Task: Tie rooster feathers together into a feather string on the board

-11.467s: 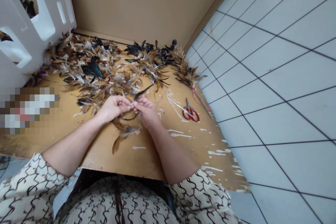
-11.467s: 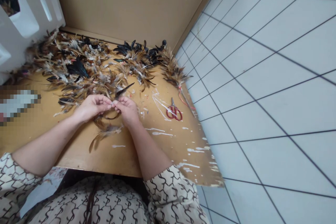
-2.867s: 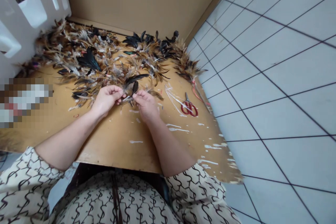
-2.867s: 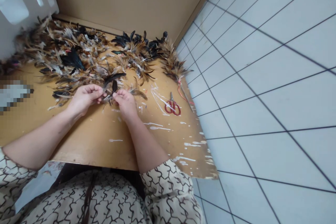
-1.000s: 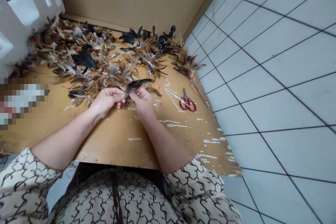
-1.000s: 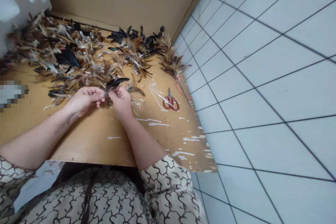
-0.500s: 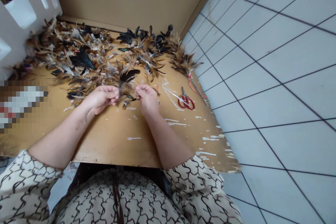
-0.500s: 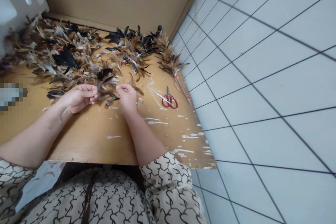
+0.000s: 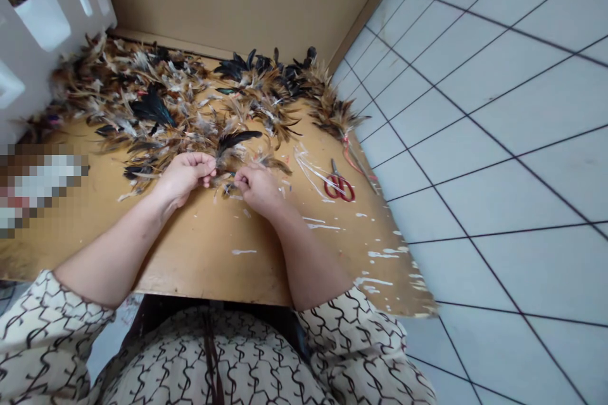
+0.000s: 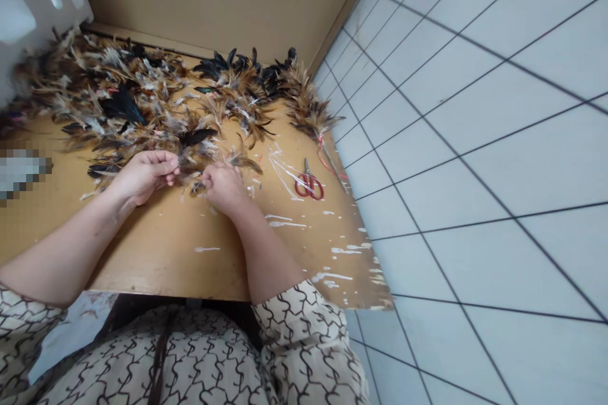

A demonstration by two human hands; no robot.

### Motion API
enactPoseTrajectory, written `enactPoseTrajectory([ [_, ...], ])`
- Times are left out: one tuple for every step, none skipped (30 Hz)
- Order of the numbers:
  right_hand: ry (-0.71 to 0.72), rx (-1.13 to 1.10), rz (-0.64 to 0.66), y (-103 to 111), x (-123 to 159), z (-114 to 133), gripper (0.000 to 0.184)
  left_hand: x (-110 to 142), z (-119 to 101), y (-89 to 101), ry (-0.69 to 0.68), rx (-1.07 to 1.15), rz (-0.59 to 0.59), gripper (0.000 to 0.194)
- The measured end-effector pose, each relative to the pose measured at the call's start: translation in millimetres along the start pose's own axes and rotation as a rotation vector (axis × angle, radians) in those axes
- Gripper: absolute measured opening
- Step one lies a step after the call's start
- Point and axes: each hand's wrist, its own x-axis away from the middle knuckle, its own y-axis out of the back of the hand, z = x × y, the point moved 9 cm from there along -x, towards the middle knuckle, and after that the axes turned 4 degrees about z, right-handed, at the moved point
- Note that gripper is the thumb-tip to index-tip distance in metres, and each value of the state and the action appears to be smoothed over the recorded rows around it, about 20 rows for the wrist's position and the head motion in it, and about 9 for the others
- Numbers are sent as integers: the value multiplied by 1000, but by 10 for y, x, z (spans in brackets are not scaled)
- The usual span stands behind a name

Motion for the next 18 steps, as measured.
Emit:
enactPoseTrajectory([
  [11, -9, -17, 15, 1, 15, 16, 3, -21, 7, -26, -30, -15, 13],
  [25, -22, -39, 34, 2, 32, 16, 7, -43, 15, -53, -65, -31, 13],
  [38, -34, -58, 48, 4, 49, 15, 12, -66, 21, -80, -107, -46, 13],
  [52, -39, -70, 56, 7, 68, 14, 18, -86, 24, -106, -154, -58, 13],
  [64, -36, -76, 57, 11, 89, 14, 23, -103, 23, -130, -205, -66, 13],
  [75, -29, -75, 53, 15, 109, 13, 28, -116, 16, -153, -258, -67, 14],
  [83, -21, -70, 43, 18, 127, 13, 30, -125, 5, -177, -308, -61, 14],
  [88, -17, -63, 31, 22, 143, 13, 31, -128, -9, -201, -353, -50, 13],
  [89, -17, -56, 19, 25, 155, 13, 29, -127, -23, -224, -393, -38, 12],
  [85, -21, -50, 9, 28, 161, 14, 26, -121, -35, -246, -429, -24, 12],
  [76, -29, -44, 0, 29, 161, 14, 22, -113, -46, -267, -461, -11, 10],
  [62, -37, -40, -8, 29, 155, 15, 18, -103, -54, -285, -488, 0, 9],
  [46, -43, -40, -12, 29, 144, 16, 14, -93, -60, -298, -509, 9, 8],
  [28, -45, -45, -11, 28, 130, 16, 11, -85, -66, -307, -522, 17, 7],
  [12, -44, -52, -8, 26, 116, 17, 11, -81, -70, -312, -525, 23, 7],
  [0, -45, -60, -4, 24, 102, 17, 13, -81, -75, -312, -518, 29, 8],
  [-8, -46, -68, 1, 22, 90, 17, 16, -84, -78, -305, -503, 32, 8],
  [-11, -47, -77, 6, 19, 81, 17, 20, -87, -83, -291, -485, 37, 9],
])
